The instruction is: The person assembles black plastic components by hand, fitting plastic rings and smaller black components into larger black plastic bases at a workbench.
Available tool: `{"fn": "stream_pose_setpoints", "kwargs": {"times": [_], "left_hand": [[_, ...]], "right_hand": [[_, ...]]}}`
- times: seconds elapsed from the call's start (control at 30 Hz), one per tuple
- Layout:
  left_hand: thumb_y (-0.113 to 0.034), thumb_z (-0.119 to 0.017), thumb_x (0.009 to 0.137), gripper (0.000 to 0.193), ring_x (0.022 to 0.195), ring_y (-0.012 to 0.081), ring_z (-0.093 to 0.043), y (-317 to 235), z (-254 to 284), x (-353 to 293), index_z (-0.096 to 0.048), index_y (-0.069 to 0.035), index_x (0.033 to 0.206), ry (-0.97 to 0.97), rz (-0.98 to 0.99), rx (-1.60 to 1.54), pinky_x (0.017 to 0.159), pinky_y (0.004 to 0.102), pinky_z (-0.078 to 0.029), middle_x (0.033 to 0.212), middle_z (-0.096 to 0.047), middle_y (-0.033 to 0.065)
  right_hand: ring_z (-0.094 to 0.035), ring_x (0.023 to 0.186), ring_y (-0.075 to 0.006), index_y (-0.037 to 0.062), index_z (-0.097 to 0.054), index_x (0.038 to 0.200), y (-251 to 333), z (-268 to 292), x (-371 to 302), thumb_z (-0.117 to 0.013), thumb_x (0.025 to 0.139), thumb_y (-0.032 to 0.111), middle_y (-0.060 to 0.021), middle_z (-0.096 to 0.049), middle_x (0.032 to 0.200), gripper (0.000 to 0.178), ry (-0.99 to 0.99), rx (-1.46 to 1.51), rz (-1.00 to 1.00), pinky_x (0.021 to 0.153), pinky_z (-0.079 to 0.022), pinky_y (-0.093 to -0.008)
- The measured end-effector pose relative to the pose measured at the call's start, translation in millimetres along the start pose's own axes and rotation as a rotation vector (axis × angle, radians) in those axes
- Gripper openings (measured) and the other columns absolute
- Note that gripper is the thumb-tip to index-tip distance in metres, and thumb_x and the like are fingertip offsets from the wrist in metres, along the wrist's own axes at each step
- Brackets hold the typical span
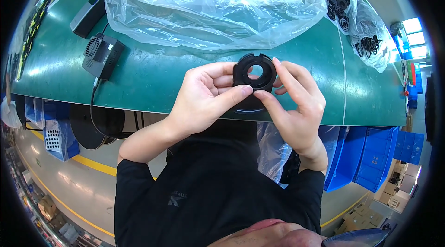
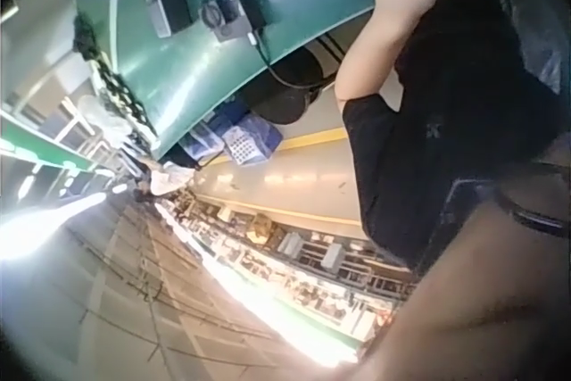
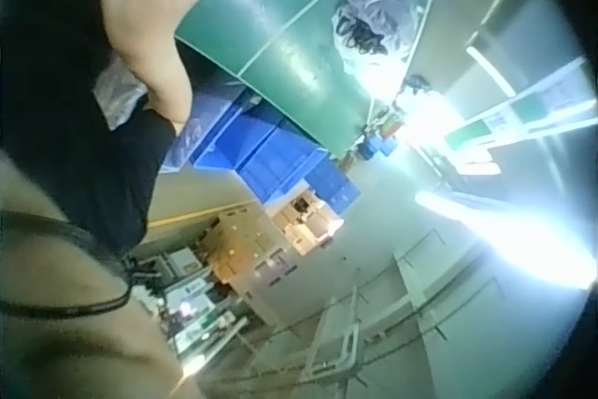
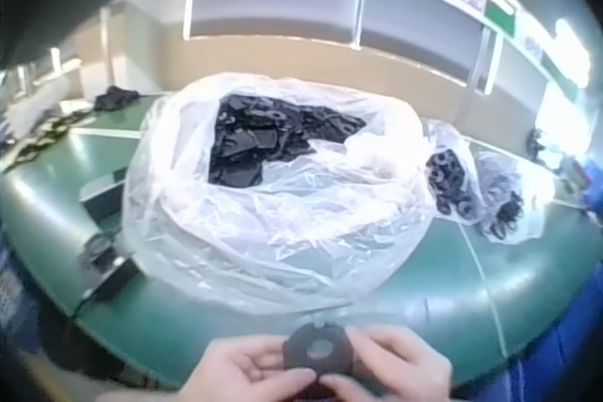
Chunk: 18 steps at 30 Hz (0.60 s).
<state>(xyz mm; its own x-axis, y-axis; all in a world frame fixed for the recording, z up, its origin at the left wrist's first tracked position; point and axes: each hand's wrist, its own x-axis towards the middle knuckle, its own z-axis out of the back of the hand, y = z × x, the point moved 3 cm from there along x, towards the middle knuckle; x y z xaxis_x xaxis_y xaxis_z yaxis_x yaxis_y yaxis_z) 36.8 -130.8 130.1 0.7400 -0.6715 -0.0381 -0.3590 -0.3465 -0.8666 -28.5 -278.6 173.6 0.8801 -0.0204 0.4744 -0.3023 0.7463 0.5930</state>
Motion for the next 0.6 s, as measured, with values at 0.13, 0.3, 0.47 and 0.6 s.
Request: {"fn": "stream_pose_setpoints", "kwargs": {"times": [0.13, 0.3, 0.47, 0.6], "left_hand": [[0.004, -0.061, 0.080, 0.035, 0.095, 0.0145, -0.059, -1.5, -0.3, 1.8, -0.052, 0.009, 0.114, -0.027, 0.048, -0.044, 0.085, 0.0258, -0.048, 0.105, -0.061, 0.0134], [0.005, -0.061, 0.080, 0.031, 0.094, 0.0133, -0.059, 0.0, 1.8, -1.4, -0.054, 0.009, 0.110, -0.001, 0.043, 0.009, 0.084, 0.0255, -0.048, 0.103, -0.061, 0.0131], [0.005, -0.061, 0.080, 0.030, 0.092, 0.0130, -0.059, 2.0, -0.4, -6.5, -0.055, 0.009, 0.110, 0.044, -0.071, 0.127, 0.083, 0.0253, -0.048, 0.102, -0.062, 0.0136], [0.005, -0.062, 0.080, 0.029, 0.088, 0.0127, -0.060, -1.7, -2.2, -8.2, -0.057, 0.008, 0.108, 0.069, -0.188, 0.264, 0.079, 0.0243, -0.049, 0.097, -0.064, 0.0127]], "right_hand": [[-0.060, 0.082, -0.0196, -0.0040, -0.060, 0.108, 4.0, -5.7, -4.9, -0.074, 0.061, -0.005, -0.0160, -0.057, 0.107, 0.048, -0.140, -0.072, 0.137, 0.062, -0.050, -0.0248], [-0.061, 0.083, -0.0223, -0.0033, -0.063, 0.100, 3.5, -5.0, -8.0, -0.072, 0.062, -0.010, -0.0177, -0.056, 0.107, 0.040, -0.207, 0.049, 0.113, 0.058, -0.052, -0.0246], [-0.060, 0.088, -0.0210, -0.0040, -0.064, 0.093, -11.9, 1.3, -11.7, -0.069, 0.065, -0.011, -0.0190, -0.056, 0.108, 0.029, -0.133, 0.462, -0.108, 0.063, -0.051, -0.0236], [-0.062, 0.083, -0.0195, -0.0033, -0.064, 0.084, -14.5, 4.0, -10.2, -0.071, 0.065, -0.009, -0.0169, -0.061, 0.097, 0.022, -0.075, 0.515, -0.126, 0.066, -0.050, -0.0254]]}}
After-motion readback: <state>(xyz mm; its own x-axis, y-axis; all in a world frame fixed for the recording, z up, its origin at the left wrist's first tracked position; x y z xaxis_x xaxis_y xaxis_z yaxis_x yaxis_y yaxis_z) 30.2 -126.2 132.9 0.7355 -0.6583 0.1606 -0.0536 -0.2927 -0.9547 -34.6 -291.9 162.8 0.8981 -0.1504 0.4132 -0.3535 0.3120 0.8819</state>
